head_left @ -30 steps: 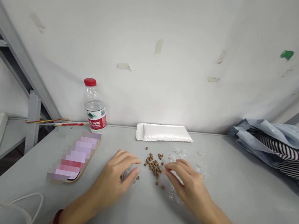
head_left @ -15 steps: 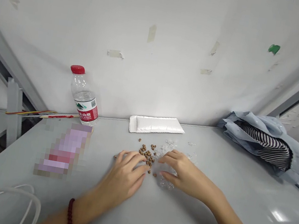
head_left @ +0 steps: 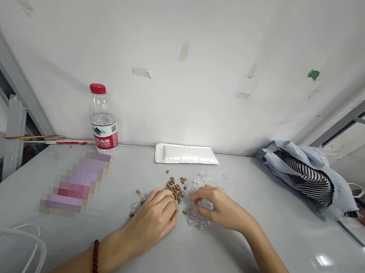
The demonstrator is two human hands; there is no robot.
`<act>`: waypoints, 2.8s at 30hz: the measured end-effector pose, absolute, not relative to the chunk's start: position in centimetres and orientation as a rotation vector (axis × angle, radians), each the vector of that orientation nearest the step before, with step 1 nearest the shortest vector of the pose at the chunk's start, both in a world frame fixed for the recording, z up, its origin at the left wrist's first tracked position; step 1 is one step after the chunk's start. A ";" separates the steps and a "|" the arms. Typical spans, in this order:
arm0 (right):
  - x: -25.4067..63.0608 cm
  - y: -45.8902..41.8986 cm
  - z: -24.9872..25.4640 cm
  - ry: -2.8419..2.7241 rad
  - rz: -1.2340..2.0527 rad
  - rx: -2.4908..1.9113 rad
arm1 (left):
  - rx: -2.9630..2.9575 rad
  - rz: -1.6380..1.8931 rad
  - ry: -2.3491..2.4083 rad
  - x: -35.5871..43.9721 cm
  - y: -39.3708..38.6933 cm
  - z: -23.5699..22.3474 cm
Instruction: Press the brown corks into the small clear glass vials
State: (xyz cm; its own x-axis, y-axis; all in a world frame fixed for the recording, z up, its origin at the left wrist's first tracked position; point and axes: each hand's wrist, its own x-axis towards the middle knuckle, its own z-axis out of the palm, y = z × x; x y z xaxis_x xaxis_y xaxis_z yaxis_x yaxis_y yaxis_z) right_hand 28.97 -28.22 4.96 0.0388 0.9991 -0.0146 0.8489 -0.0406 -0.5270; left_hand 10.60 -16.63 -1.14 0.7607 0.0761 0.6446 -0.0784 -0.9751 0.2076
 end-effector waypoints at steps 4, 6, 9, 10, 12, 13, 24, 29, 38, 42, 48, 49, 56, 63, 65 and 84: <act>28.8 -28.5 4.9 -1.900 0.487 -1.967 | 2.542 1.071 -0.013 9.5 -17.3 -1.0; 28.7 -28.6 4.9 -1.952 0.491 -1.975 | 2.484 1.058 0.018 9.2 -17.4 -1.0; 28.5 -28.6 4.9 -2.003 0.514 -1.991 | 2.440 1.058 0.027 9.2 -17.4 -1.2; 28.5 -28.6 4.8 -2.009 0.513 -1.999 | 2.431 1.058 0.032 9.3 -17.3 -1.3; 28.4 -28.5 4.7 -2.023 0.507 -2.005 | 2.417 1.054 0.053 9.4 -17.1 -1.4; 28.4 -28.5 4.6 -2.035 0.506 -2.000 | 2.411 1.052 0.065 9.4 -17.1 -1.5; 27.5 -28.2 4.3 -1.696 0.483 -1.723 | 2.233 0.848 0.251 9.3 -17.6 -0.9; 26.1 -28.1 3.6 -1.663 0.600 -1.628 | 2.179 0.983 0.266 9.3 -17.6 -0.6; 25.2 -27.8 3.5 -1.568 0.852 -1.495 | 2.226 1.135 0.125 9.2 -17.8 -0.5; 25.0 -27.8 3.3 -1.531 0.991 -1.411 | 2.332 1.154 -0.002 9.0 -17.7 -0.4; 25.6 -27.9 3.8 -1.704 0.826 -1.551 | 2.471 1.100 -0.002 8.9 -17.2 -0.5; 25.9 -27.9 3.9 -1.748 0.725 -1.625 | 2.534 1.088 0.037 8.9 -16.9 -0.6; 27.7 -28.8 4.9 -1.959 0.620 -1.949 | 2.879 0.967 0.138 8.9 -15.9 -0.2; 27.3 -29.1 5.1 -2.136 0.484 -2.028 | 2.863 0.746 0.030 10.7 -17.5 -0.7; 27.3 -29.1 5.0 -2.151 0.470 -1.984 | 2.857 0.718 0.011 11.2 -17.7 -1.0; 26.2 -28.0 3.7 -1.178 0.881 -1.545 | 2.166 0.986 0.335 9.2 -17.8 0.9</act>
State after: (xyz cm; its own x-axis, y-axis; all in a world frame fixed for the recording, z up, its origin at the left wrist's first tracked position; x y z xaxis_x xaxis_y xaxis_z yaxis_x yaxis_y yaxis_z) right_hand 26.18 -28.02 3.75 0.2708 0.9626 0.0090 0.2643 -0.0654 -0.9622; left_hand 9.18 -17.77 0.88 0.6734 0.4946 0.5494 -0.0576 -0.7059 0.7060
